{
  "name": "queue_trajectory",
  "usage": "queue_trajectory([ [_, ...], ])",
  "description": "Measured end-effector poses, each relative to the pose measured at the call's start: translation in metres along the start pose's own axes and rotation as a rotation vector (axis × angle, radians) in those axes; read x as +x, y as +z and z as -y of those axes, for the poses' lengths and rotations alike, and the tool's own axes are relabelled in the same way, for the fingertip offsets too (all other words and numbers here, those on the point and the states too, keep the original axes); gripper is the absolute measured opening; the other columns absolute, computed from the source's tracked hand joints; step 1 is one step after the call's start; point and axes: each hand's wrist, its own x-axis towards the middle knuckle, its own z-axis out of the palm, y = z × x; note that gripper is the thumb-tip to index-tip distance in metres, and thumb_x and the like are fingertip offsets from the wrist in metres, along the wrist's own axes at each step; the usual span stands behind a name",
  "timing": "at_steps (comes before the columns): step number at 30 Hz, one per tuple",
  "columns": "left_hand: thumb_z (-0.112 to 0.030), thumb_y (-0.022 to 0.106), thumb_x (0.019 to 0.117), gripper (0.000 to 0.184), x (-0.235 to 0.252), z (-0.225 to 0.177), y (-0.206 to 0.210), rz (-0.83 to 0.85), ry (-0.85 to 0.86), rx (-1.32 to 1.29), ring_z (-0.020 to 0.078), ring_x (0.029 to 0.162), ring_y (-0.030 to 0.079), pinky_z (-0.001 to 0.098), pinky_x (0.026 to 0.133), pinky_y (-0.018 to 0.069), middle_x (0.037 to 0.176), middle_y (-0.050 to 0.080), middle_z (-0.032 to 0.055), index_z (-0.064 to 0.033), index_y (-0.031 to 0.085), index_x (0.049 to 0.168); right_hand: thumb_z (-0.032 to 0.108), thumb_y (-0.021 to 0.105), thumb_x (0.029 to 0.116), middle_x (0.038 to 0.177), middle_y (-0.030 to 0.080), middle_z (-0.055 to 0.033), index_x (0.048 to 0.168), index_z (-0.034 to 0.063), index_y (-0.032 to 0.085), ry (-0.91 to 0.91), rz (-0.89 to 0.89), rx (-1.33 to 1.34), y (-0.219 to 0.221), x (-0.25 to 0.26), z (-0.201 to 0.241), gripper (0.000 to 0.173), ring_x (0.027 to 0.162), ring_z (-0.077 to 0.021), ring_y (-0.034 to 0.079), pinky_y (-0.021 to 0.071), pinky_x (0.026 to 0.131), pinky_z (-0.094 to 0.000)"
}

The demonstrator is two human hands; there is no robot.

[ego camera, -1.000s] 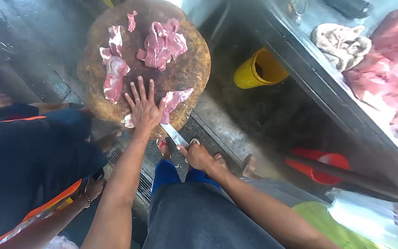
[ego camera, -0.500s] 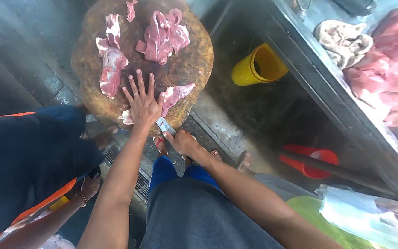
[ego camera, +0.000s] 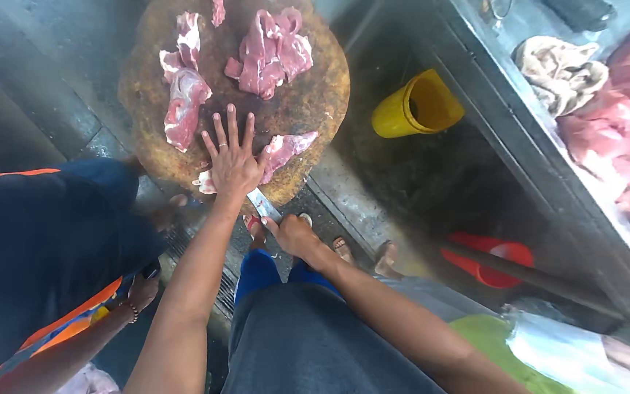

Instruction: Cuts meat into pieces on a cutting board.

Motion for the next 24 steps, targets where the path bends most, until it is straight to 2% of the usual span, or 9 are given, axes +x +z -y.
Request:
queue_trajectory([
  [4,-0.075,0.021,0.0978,0.082,-0.003,-0.002,-0.003,-0.003,0.017,0.005,0.0395,0.159,-0.009,0.0749,0.120,-0.0029,0.174,-0.008,0.0075,-0.0314,0.013,0.167,0.072,0.038,0.1008,0.110,0.070,-0.0201,0.110,0.0020,0.068,-0.017,-0.011,-0.003,-0.004,0.006,0.023,0.076,0.107,-0.0345,0.070,0.0556,0.089,-0.0568],
  [8,-0.076,0.020,0.0977,0.083,-0.006,-0.006,-0.002,-0.021,0.021,0.003,0.0381,0.159,-0.009,0.0733,0.121,-0.0022,0.174,-0.006,0.0070,-0.0306,0.013,0.167,0.074,0.037,0.1001,0.109,0.071,-0.0196,0.107,0.0025,0.068,-0.041,-0.030,-0.001,0.000,0.008,0.020,0.078,0.108,-0.0349,0.070,0.0559,0.089,-0.0573],
  [11,-0.074,0.022,0.0989,0.080,-0.009,-0.006,0.000,-0.051,0.010,-0.003,0.0374,0.159,-0.009,0.0726,0.121,-0.0026,0.174,-0.006,0.0066,-0.0316,0.013,0.167,0.072,0.037,0.1008,0.108,0.071,-0.0194,0.106,0.0033,0.069,-0.056,-0.014,-0.005,0.007,0.003,0.006,0.076,0.107,-0.0344,0.070,0.0558,0.089,-0.0566],
  [15,-0.070,0.019,0.1008,0.076,-0.006,-0.006,0.001,-0.061,-0.031,0.000,0.0371,0.159,-0.009,0.0733,0.121,-0.0023,0.174,-0.006,0.0061,-0.0320,0.012,0.167,0.075,0.034,0.0998,0.106,0.071,-0.0215,0.104,0.0012,0.069,-0.021,0.023,-0.030,0.039,-0.016,-0.030,0.082,0.104,-0.0371,0.070,0.0557,0.088,-0.0596],
  [19,-0.064,0.024,0.1032,0.076,0.000,0.002,-0.001,-0.103,-0.067,-0.125,0.0348,0.160,-0.007,0.0686,0.124,0.0010,0.174,-0.006,0.0081,-0.0261,0.011,0.167,0.078,0.034,0.0974,0.105,0.071,-0.0201,0.103,0.0022,0.069,-0.004,0.030,-0.013,0.062,-0.035,-0.053,0.084,0.103,-0.0357,0.071,0.0568,0.086,-0.0581],
  [20,-0.058,0.030,0.1055,0.073,0.002,0.010,-0.010,-0.150,-0.074,-0.222,0.0343,0.160,-0.003,0.0653,0.126,0.0047,0.174,-0.003,0.0104,-0.0223,0.015,0.167,0.078,0.035,0.0973,0.106,0.071,-0.0200,0.104,0.0023,0.069,-0.019,0.027,-0.021,0.061,-0.038,-0.057,0.084,0.104,-0.0356,0.071,0.0568,0.087,-0.0579],
  [21,-0.048,0.038,0.1070,0.068,-0.001,0.019,-0.020,-0.225,-0.094,-0.332,0.0358,0.160,0.004,0.0628,0.126,0.0106,0.173,0.005,0.0147,-0.0165,0.022,0.165,0.079,0.034,0.0972,0.106,0.071,-0.0199,0.104,0.0023,0.069,-0.033,0.025,-0.035,0.061,-0.043,-0.063,0.084,0.104,-0.0356,0.071,0.0569,0.088,-0.0579],
  [23,-0.031,0.049,0.1048,0.056,-0.009,0.022,-0.044,-0.349,-0.203,-0.455,0.0395,0.153,0.027,0.0561,0.124,0.0256,0.165,0.030,0.0218,-0.0085,0.043,0.155,0.078,0.035,0.0975,0.107,0.071,-0.0211,0.106,0.0014,0.068,-0.049,0.023,-0.049,0.058,-0.054,-0.085,0.084,0.105,-0.0369,0.070,0.0561,0.089,-0.0590],
  [24,-0.029,0.052,0.1031,0.049,-0.015,0.014,-0.057,-0.321,-0.248,-0.452,0.0422,0.146,0.038,0.0568,0.120,0.0324,0.155,0.043,0.0246,-0.0068,0.053,0.147,0.078,0.035,0.0974,0.106,0.071,-0.0211,0.109,0.0018,0.067,-0.052,0.018,-0.054,0.058,-0.059,-0.101,0.083,0.105,-0.0373,0.070,0.0561,0.089,-0.0594],
])
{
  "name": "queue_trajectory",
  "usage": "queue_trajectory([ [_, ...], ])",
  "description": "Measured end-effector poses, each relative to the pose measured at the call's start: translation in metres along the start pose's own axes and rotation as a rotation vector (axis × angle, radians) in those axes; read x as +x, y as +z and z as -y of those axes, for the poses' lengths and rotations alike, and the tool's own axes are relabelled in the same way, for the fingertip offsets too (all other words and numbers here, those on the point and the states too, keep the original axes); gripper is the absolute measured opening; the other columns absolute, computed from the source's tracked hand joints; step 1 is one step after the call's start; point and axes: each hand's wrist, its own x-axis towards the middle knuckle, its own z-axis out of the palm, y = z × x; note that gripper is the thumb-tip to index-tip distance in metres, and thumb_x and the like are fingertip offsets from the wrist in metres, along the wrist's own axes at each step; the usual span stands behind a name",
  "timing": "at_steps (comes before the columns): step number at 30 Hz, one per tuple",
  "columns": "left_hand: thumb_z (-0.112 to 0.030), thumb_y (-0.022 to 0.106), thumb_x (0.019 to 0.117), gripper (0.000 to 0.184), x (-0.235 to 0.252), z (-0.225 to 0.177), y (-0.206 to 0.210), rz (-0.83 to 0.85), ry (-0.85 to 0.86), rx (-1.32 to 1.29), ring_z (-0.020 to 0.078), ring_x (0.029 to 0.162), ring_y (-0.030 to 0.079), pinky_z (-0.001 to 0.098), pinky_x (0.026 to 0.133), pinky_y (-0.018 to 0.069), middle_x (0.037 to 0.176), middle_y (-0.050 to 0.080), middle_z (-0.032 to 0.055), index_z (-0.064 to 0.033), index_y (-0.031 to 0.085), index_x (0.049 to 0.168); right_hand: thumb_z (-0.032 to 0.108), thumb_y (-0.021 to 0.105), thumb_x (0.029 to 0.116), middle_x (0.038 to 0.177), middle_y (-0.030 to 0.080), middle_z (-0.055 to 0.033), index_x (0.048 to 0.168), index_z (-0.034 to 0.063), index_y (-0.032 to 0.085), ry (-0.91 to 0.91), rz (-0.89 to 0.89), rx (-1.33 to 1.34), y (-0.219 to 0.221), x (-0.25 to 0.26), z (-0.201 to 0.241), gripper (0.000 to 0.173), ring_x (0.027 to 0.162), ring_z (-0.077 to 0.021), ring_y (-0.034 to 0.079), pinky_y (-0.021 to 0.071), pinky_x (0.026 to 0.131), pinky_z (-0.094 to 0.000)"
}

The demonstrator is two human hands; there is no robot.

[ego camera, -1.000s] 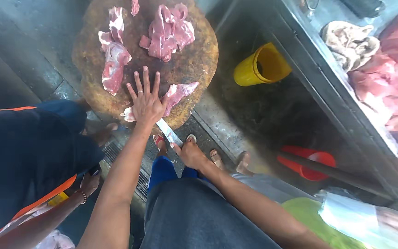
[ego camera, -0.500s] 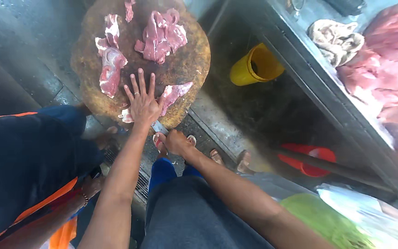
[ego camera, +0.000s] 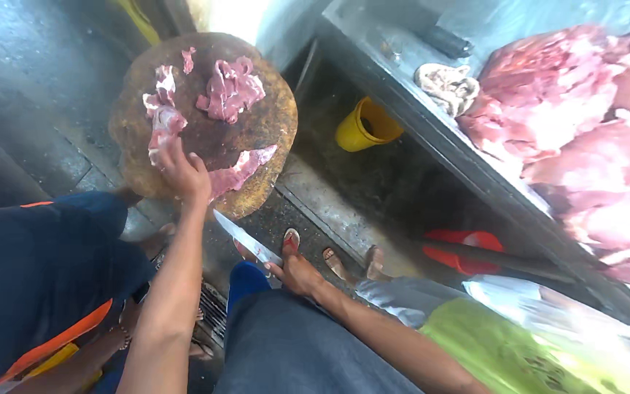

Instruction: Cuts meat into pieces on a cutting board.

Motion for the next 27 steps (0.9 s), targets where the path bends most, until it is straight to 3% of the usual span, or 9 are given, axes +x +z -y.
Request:
queue_trajectory([
  [3,-0.048,0.059,0.0991,0.052,-0.024,-0.036,-0.005,0.299,-0.008,0.162,0.0475,0.128,0.053,0.0664,0.104,0.0441,0.137,0.056,0.0267,-0.0099,0.063,0.134,0.077,0.037,0.0979,0.104,0.071,-0.0219,0.106,0.0011,0.069,0.042,-0.048,0.011,-0.003,-0.021,-0.043,0.083,0.103,-0.0384,0.070,0.0553,0.090,-0.0597],
  [6,-0.062,0.052,0.0993,0.052,-0.050,-0.020,0.023,0.330,0.052,0.334,0.0462,0.119,0.056,0.0664,0.093,0.0475,0.132,0.056,0.0233,-0.0178,0.065,0.125,0.076,0.037,0.0984,0.098,0.071,-0.0222,0.098,0.0007,0.070,0.093,-0.160,0.088,-0.012,-0.033,-0.086,0.082,0.099,-0.0384,0.071,0.0553,0.087,-0.0601],
  [10,-0.042,0.055,0.1026,0.041,-0.060,0.037,-0.034,0.310,-0.144,0.304,0.0436,0.126,0.057,0.0691,0.101,0.0433,0.136,0.061,0.0205,-0.0138,0.065,0.131,0.079,0.035,0.0966,0.093,0.071,-0.0204,0.097,0.0030,0.070,0.124,-0.268,0.169,-0.026,-0.039,-0.130,0.084,0.092,-0.0373,0.071,0.0556,0.082,-0.0613],
  [14,-0.025,0.056,0.1054,0.035,-0.059,0.080,-0.085,0.375,-0.147,0.148,0.0411,0.117,0.062,0.0601,0.103,0.0487,0.125,0.063,0.0258,-0.0023,0.062,0.132,0.077,0.038,0.0976,0.091,0.069,-0.0204,0.096,0.0021,0.069,0.145,-0.329,0.282,-0.035,-0.041,-0.149,0.081,0.088,-0.0370,0.070,0.0553,0.079,-0.0605],
  [18,-0.023,0.051,0.1078,0.037,-0.038,0.021,-0.065,0.381,-0.038,0.085,0.0396,0.121,0.062,0.0600,0.105,0.0483,0.130,0.064,0.0235,-0.0023,0.060,0.136,0.074,0.040,0.0989,0.085,0.068,-0.0187,0.093,0.0021,0.068,0.147,-0.319,0.335,-0.035,-0.039,-0.150,0.078,0.080,-0.0346,0.069,0.0555,0.074,-0.0577],
  [21,-0.017,0.053,0.1061,0.033,-0.014,-0.038,-0.015,0.502,0.251,0.005,0.0368,0.125,0.061,0.0579,0.108,0.0479,0.134,0.063,0.0196,-0.0043,0.061,0.135,0.074,0.040,0.0992,0.084,0.068,-0.0182,0.091,0.0019,0.068,0.150,-0.322,0.333,-0.042,-0.039,-0.144,0.078,0.078,-0.0335,0.069,0.0558,0.074,-0.0571],
  [23,-0.010,0.059,0.1010,0.037,0.002,-0.067,0.018,0.614,0.427,-0.022,0.0365,0.135,0.053,0.0585,0.113,0.0419,0.142,0.060,0.0147,-0.0081,0.062,0.138,0.073,0.041,0.0992,0.084,0.068,-0.0179,0.091,0.0022,0.068,0.171,-0.357,0.365,-0.044,-0.040,-0.136,0.077,0.079,-0.0334,0.069,0.0555,0.074,-0.0573],
  [25,-0.016,0.067,0.0962,0.043,0.018,-0.089,0.040,0.690,0.490,0.085,0.0397,0.134,0.051,0.0640,0.109,0.0417,0.140,0.060,0.0150,-0.0105,0.062,0.139,0.072,0.041,0.1000,0.083,0.067,-0.0171,0.090,0.0025,0.068,0.194,-0.408,0.422,-0.046,-0.042,-0.127,0.075,0.078,-0.0326,0.069,0.0558,0.073,-0.0568],
  [27,-0.027,0.073,0.0943,0.037,0.024,-0.099,0.047,0.764,0.496,0.219,0.0415,0.125,0.057,0.0687,0.103,0.0423,0.127,0.066,0.0179,-0.0081,0.067,0.125,0.071,0.041,0.1006,0.082,0.067,-0.0173,0.091,0.0023,0.068,0.217,-0.443,0.494,-0.040,-0.042,-0.120,0.075,0.078,-0.0331,0.068,0.0552,0.074,-0.0572],
])
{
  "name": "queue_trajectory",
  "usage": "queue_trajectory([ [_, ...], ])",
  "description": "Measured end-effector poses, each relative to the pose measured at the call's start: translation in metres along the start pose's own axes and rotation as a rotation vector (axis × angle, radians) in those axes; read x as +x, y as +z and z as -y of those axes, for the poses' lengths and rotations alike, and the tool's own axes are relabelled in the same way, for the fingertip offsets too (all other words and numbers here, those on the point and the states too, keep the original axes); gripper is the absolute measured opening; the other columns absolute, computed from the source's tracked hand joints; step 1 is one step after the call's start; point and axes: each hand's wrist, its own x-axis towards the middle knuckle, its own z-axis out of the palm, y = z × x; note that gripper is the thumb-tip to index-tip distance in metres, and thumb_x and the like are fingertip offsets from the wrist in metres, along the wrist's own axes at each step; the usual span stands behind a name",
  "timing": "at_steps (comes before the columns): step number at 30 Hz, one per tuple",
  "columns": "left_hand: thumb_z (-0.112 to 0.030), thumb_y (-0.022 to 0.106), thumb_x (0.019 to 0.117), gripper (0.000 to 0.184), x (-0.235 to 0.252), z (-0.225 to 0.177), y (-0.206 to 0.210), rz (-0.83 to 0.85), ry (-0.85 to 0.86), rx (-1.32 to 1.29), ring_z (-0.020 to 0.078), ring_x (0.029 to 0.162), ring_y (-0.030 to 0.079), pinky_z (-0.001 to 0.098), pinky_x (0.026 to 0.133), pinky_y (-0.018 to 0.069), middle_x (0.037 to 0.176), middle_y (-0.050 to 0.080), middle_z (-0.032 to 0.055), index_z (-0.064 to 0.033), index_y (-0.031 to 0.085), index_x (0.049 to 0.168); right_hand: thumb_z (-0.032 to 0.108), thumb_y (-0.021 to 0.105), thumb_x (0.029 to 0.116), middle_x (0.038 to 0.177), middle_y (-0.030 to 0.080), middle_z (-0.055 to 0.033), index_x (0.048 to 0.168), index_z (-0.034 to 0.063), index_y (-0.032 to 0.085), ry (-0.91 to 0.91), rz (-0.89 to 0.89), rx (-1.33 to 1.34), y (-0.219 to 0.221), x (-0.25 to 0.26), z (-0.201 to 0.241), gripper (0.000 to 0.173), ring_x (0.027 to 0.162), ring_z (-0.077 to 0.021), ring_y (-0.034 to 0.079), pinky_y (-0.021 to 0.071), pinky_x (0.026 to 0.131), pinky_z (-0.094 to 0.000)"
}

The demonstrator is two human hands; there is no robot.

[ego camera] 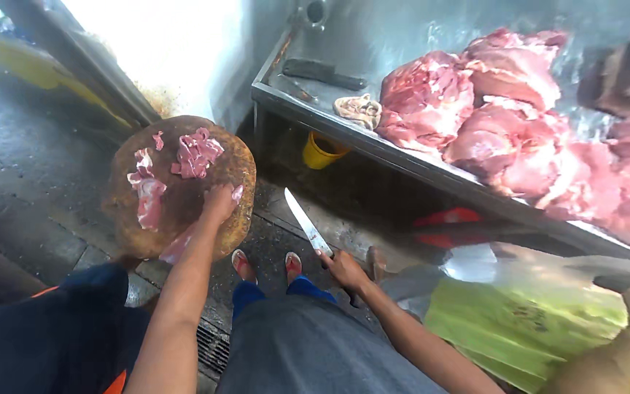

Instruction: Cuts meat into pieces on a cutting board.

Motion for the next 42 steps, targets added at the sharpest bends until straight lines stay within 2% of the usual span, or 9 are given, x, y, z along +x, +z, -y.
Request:
queue_trajectory([
  [4,-0.033,0.079,0.0887,0.031,0.004,0.011,-0.007,0.173,0.061,0.025,0.0415,0.122,0.056,0.0655,0.102,0.0456,0.121,0.064,0.0208,-0.0070,0.075,0.106,0.071,0.041,0.1006,0.081,0.067,-0.0172,0.092,0.0026,0.069,0.051,-0.012,0.085,0.024,-0.006,0.009,0.074,0.074,-0.0325,0.068,0.0552,0.072,-0.0567],
  [8,-0.025,0.070,0.0985,0.026,-0.028,0.029,-0.060,0.182,0.157,-0.262,0.0300,0.092,0.070,0.0544,0.085,0.0581,0.102,0.071,0.0171,-0.0033,0.068,0.113,0.069,0.043,0.1012,0.078,0.067,-0.0158,0.095,0.0028,0.070,0.077,-0.009,0.182,0.042,-0.009,0.020,0.072,0.068,-0.0302,0.067,0.0565,0.069,-0.0552],
  [20,-0.017,0.073,0.0918,0.021,-0.166,-0.007,-0.278,-0.560,0.171,-0.464,0.0099,0.082,0.070,0.0337,0.075,0.0626,0.095,0.071,0.0020,-0.0086,0.066,0.110,0.070,0.040,0.1016,0.077,0.065,-0.0141,0.096,0.0029,0.068,-0.134,0.088,0.086,-0.010,0.038,0.080,0.073,0.066,-0.0282,0.065,0.0557,0.067,-0.0527],
  [24,-0.017,0.073,0.0931,0.028,-0.167,-0.040,-0.222,-0.825,-0.024,-0.758,0.0151,0.085,0.069,0.0398,0.076,0.0628,0.100,0.067,0.0050,-0.0060,0.057,0.113,0.071,0.038,0.1015,0.077,0.066,-0.0133,0.098,0.0038,0.069,-0.127,0.073,0.104,-0.025,0.050,0.078,0.074,0.065,-0.0268,0.065,0.0562,0.066,-0.0518],
  [29,-0.020,0.045,0.1096,0.036,-0.134,-0.044,0.006,-0.738,-0.703,-1.697,0.0322,0.093,0.072,0.0467,0.083,0.0620,0.111,0.068,0.0233,0.0057,0.049,0.135,0.067,0.041,0.1031,0.079,0.066,-0.0153,0.095,0.0027,0.069,-0.133,0.115,0.070,-0.019,0.057,0.060,0.071,0.070,-0.0296,0.066,0.0554,0.069,-0.0541],
  [32,-0.032,0.042,0.1121,0.047,-0.168,-0.025,0.083,-0.643,-1.024,-1.489,0.0313,0.085,0.075,0.0450,0.075,0.0642,0.107,0.071,0.0253,0.0083,0.047,0.136,0.069,0.041,0.1015,0.083,0.068,-0.0160,0.095,0.0034,0.069,-0.203,0.175,-0.082,-0.013,0.059,0.058,0.072,0.078,-0.0324,0.068,0.0548,0.075,-0.0574],
  [36,-0.024,0.043,0.1116,0.038,-0.182,-0.018,0.051,-0.787,-0.945,-1.071,0.0242,0.076,0.074,0.0414,0.071,0.0655,0.098,0.071,0.0189,0.0077,0.053,0.130,0.073,0.038,0.0997,0.100,0.069,-0.0216,0.100,0.0016,0.069,-0.315,0.317,-0.335,-0.001,0.068,0.090,0.078,0.098,-0.0389,0.069,0.0532,0.086,-0.0626],
  [39,-0.023,0.046,0.1087,0.043,-0.141,-0.002,0.042,-0.782,-0.835,-0.611,0.0298,0.115,0.065,0.0460,0.101,0.0537,0.128,0.063,0.0236,0.0047,0.050,0.141,0.071,0.036,0.1015,0.106,0.069,-0.0238,0.105,0.0003,0.069,-0.378,0.361,-0.411,0.010,0.070,0.151,0.078,0.104,-0.0399,0.068,0.0531,0.089,-0.0631],
  [42,-0.041,0.046,0.1061,0.065,-0.087,0.022,0.071,-0.698,-0.755,-0.235,0.0370,0.153,0.029,0.0598,0.123,0.0228,0.165,0.030,0.0203,-0.0070,0.033,0.159,0.070,0.036,0.1023,0.112,0.069,-0.0234,0.110,0.0012,0.069,-0.387,0.350,-0.420,0.030,0.075,0.197,0.076,0.110,-0.0393,0.068,0.0530,0.092,-0.0624],
])
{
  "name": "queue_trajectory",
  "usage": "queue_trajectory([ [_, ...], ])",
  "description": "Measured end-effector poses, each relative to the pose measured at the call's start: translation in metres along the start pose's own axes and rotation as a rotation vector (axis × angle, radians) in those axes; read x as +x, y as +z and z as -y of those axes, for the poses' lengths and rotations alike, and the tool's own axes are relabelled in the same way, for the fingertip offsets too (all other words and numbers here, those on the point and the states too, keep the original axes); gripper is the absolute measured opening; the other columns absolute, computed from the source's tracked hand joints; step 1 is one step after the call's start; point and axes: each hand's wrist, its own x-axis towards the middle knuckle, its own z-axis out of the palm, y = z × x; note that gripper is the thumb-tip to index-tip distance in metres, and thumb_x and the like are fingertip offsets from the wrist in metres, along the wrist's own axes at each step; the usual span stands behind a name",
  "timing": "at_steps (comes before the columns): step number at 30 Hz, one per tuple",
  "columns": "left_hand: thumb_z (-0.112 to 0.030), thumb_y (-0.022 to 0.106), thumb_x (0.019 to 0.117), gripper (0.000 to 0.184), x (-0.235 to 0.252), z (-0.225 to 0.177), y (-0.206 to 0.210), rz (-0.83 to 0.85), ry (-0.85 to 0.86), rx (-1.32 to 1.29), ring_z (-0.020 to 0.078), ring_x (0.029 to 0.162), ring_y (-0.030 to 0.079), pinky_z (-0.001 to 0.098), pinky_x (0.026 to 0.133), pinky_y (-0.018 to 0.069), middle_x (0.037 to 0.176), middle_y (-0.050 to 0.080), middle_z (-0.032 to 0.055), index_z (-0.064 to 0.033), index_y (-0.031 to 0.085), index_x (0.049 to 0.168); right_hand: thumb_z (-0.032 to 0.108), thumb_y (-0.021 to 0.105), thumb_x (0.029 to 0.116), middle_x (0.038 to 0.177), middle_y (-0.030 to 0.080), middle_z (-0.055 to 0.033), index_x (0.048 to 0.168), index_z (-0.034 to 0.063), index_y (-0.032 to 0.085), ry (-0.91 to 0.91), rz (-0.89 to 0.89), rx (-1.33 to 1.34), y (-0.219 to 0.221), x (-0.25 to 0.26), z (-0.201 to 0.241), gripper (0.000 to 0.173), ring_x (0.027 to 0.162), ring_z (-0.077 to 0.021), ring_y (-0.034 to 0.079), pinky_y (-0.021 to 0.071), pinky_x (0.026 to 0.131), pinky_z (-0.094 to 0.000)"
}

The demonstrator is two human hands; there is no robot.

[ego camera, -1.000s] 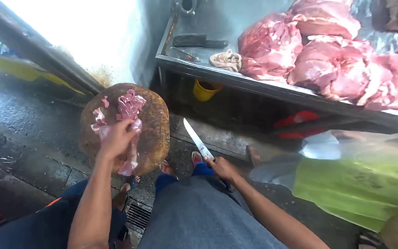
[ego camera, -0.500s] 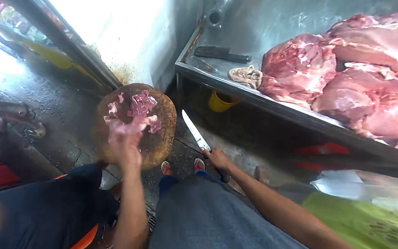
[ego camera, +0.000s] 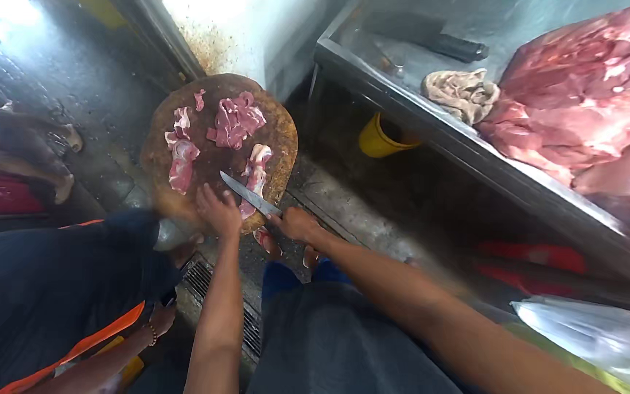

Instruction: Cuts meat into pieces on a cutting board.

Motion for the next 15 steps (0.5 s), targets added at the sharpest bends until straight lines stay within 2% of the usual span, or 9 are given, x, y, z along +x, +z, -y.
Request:
queue_trajectory([
  [1,-0.052,0.040,0.1053,0.072,0.005,-0.002,0.015,0.035,0.035,0.103,0.0371,0.158,0.014,0.0668,0.123,0.0103,0.171,0.015,0.0164,-0.0145,0.023,0.164,0.071,0.037,0.1019,0.114,0.069,-0.0229,0.111,0.0018,0.069,0.010,-0.008,-0.013,0.002,0.006,0.008,0.076,0.112,-0.0388,0.067,0.0532,0.092,-0.0622],
  [2,-0.062,0.032,0.1037,0.077,0.007,-0.004,0.026,0.074,0.060,0.211,0.0369,0.159,0.004,0.0709,0.121,0.0042,0.174,0.003,0.0127,-0.0203,0.014,0.167,0.071,0.037,0.1019,0.115,0.069,-0.0230,0.112,0.0017,0.068,0.022,-0.005,-0.024,0.005,0.009,0.013,0.076,0.113,-0.0386,0.067,0.0533,0.093,-0.0621],
  [3,-0.069,0.026,0.1015,0.082,0.007,-0.006,0.032,0.099,0.080,0.299,0.0370,0.159,-0.001,0.0733,0.120,0.0021,0.174,-0.003,0.0105,-0.0233,0.009,0.167,0.070,0.037,0.1021,0.116,0.069,-0.0231,0.114,0.0012,0.068,0.031,0.006,-0.029,0.008,0.008,0.014,0.077,0.114,-0.0385,0.067,0.0535,0.093,-0.0617],
  [6,-0.074,0.021,0.0987,0.086,0.003,-0.006,0.038,0.128,0.105,0.393,0.0371,0.159,-0.004,0.0751,0.119,0.0001,0.174,-0.005,0.0088,-0.0249,0.007,0.167,0.072,0.034,0.1014,0.112,0.070,-0.0225,0.110,0.0014,0.068,0.060,0.061,-0.030,0.020,0.003,0.000,0.079,0.110,-0.0385,0.068,0.0536,0.092,-0.0619],
  [9,-0.077,0.023,0.0968,0.088,0.002,-0.005,0.038,0.118,0.118,0.406,0.0358,0.159,-0.006,0.0742,0.119,-0.0009,0.174,-0.008,0.0068,-0.0272,0.007,0.167,0.076,0.031,0.0997,0.104,0.070,-0.0225,0.103,0.0011,0.069,0.074,0.095,-0.052,0.038,-0.006,-0.026,0.084,0.103,-0.0393,0.070,0.0546,0.087,-0.0621],
  [11,-0.077,0.027,0.0958,0.090,0.001,-0.006,0.035,0.128,0.142,0.402,0.0360,0.159,-0.007,0.0747,0.119,-0.0019,0.174,-0.009,0.0067,-0.0269,0.007,0.167,0.077,0.030,0.0992,0.105,0.071,-0.0228,0.103,0.0004,0.069,0.096,0.110,-0.060,0.050,-0.013,-0.038,0.086,0.104,-0.0397,0.070,0.0547,0.087,-0.0622],
  [13,-0.076,0.027,0.0964,0.089,0.002,-0.007,0.033,0.141,0.140,0.396,0.0355,0.159,-0.009,0.0744,0.119,-0.0019,0.174,-0.011,0.0057,-0.0268,0.005,0.167,0.078,0.030,0.0985,0.111,0.069,-0.0240,0.106,-0.0007,0.068,0.130,0.126,-0.059,0.053,-0.018,-0.037,0.087,0.109,-0.0405,0.068,0.0546,0.090,-0.0614],
  [15,-0.075,0.025,0.0981,0.087,0.003,-0.006,0.033,0.148,0.137,0.383,0.0346,0.159,-0.010,0.0739,0.120,-0.0020,0.174,-0.013,0.0050,-0.0264,0.003,0.167,0.078,0.031,0.0986,0.107,0.070,-0.0230,0.103,-0.0001,0.068,0.130,0.124,-0.054,0.052,-0.016,-0.028,0.086,0.105,-0.0393,0.069,0.0553,0.088,-0.0599],
])
